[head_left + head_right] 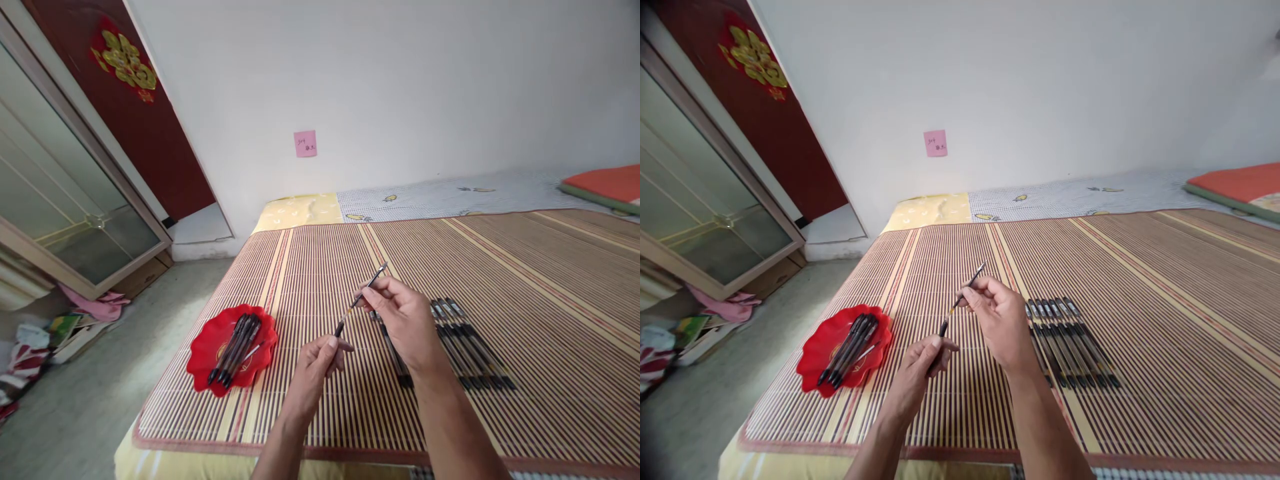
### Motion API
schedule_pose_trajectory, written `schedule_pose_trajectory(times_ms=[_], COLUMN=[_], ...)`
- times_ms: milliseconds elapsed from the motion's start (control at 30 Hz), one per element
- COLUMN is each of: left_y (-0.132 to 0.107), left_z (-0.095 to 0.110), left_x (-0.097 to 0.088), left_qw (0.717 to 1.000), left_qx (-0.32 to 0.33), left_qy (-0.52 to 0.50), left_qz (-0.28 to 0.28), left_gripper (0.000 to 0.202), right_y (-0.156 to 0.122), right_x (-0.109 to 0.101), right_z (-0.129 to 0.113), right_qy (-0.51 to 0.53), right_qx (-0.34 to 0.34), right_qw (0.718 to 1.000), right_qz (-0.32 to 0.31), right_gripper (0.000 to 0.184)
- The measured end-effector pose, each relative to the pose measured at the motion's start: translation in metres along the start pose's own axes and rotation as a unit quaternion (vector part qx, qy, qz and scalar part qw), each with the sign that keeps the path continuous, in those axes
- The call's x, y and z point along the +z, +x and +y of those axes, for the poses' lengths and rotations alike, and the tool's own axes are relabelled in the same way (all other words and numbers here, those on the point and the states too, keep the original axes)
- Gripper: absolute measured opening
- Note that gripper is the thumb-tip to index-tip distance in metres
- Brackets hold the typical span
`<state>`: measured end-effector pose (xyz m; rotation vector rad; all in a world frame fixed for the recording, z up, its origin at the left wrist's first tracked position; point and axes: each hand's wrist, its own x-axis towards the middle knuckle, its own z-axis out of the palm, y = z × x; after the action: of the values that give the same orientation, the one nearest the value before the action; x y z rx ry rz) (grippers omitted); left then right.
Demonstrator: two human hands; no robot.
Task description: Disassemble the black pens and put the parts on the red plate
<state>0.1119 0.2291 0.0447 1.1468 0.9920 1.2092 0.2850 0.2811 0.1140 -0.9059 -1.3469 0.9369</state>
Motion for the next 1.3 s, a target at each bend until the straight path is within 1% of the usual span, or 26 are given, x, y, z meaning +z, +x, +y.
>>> schedule_pose_trajectory(times_ms=[233,367,567,633,767,867,933,1033,1100,1200,1300], left_y=[0.001,0.001,0.001,0.001,0.0,-0.003,-0.005,-0.008,-0.01,-0.011,-0.012], left_z=[-0.005,-0.003,0.0,0.001,0.005,0.011,0.016,0.021,0.021,0.02,0.019], left_x=[-0.001,-0.002,-0.002,-0.002,0.002,0.006,0.008,0.011,0.012,0.013,0.015], left_qw=[1.0,1.0,0.999,0.999,1.0,1.0,0.999,0.998,0.997,0.995,0.994], left_qx=[-0.003,0.001,0.006,0.011,0.004,-0.013,-0.019,-0.019,-0.02,-0.027,-0.037], left_qy=[-0.006,0.011,0.031,0.036,0.021,-0.013,-0.036,-0.064,-0.076,-0.088,-0.098], left_qz=[0.001,0.001,0.004,-0.001,-0.009,-0.002,0.004,0.005,-0.006,-0.023,-0.027], left_gripper=[0.049,0.05,0.049,0.049,0.05,0.052,0.053,0.052,0.048,0.041,0.036], right_y=[-0.001,-0.002,-0.003,-0.003,-0.005,-0.005,-0.004,-0.002,-0.001,0.0,0.0], right_x=[-0.001,-0.001,-0.001,0.0,0.005,0.006,0.004,-0.001,-0.004,-0.004,-0.002], right_z=[-0.001,-0.003,-0.005,-0.005,-0.003,-0.003,-0.002,0.0,0.002,0.003,0.003], right_qy=[-0.004,-0.016,-0.023,-0.032,-0.055,-0.087,-0.086,-0.055,-0.04,-0.032,-0.023], right_qx=[-0.003,-0.018,-0.015,-0.012,0.004,0.015,0.026,0.042,0.05,0.056,0.051], right_qw=[1.0,1.0,0.999,0.998,0.989,0.979,0.976,0.98,0.982,0.982,0.98], right_qz=[-0.015,-0.02,-0.037,-0.06,-0.135,-0.184,-0.199,-0.188,-0.179,-0.18,-0.192], right_gripper=[0.021,0.021,0.021,0.019,0.015,0.018,0.021,0.028,0.031,0.03,0.027])
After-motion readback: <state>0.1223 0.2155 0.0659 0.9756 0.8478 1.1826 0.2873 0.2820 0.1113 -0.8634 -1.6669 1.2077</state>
